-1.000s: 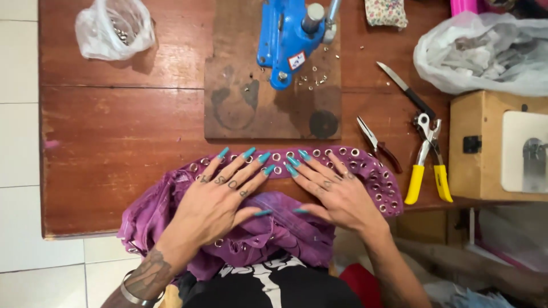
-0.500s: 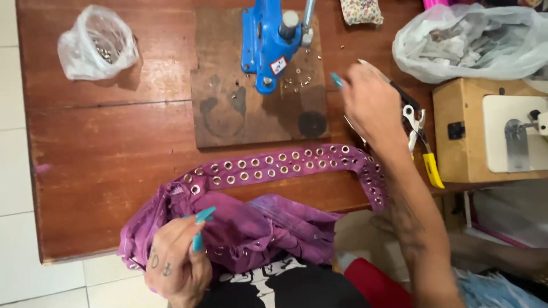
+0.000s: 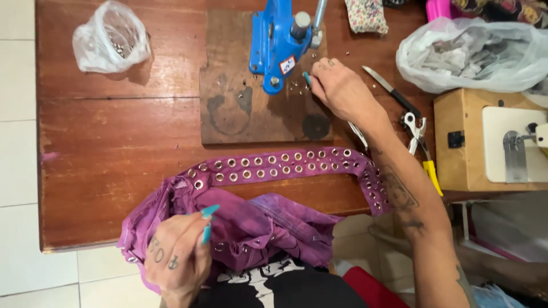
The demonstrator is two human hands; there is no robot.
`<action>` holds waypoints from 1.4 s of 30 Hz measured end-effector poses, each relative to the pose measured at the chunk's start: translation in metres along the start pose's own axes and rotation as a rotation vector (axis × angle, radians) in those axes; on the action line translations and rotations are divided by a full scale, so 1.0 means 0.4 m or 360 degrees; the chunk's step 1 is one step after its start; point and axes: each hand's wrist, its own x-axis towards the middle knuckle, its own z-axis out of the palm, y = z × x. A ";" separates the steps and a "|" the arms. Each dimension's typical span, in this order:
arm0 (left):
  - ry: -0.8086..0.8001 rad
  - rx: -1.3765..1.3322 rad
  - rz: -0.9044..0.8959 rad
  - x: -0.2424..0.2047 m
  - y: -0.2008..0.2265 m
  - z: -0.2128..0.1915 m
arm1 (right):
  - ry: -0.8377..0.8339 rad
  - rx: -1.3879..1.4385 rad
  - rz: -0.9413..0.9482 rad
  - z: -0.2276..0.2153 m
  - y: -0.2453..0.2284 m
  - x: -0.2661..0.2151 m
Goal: Installing metal eyelets onto a purple leather bag using a hand press and pliers
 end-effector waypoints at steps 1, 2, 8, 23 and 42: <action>-0.0010 -0.0056 -0.0015 0.012 0.008 -0.001 | -0.0151 0.0261 0.0255 -0.007 -0.002 0.003; -0.0020 -0.0113 -0.0030 0.023 0.016 -0.001 | -0.0304 0.0523 0.0506 -0.014 -0.004 0.005; 0.0039 -0.0092 -0.0056 0.042 0.025 -0.010 | -0.0406 -0.0349 0.0497 -0.036 -0.027 -0.010; -0.0033 -0.0097 -0.0018 0.030 0.035 -0.012 | -0.0208 -0.0120 -0.0013 -0.015 -0.015 -0.019; -0.0566 -0.1326 -0.1618 0.231 0.046 0.299 | 0.0794 -0.0778 -0.0827 -0.101 -0.111 -0.032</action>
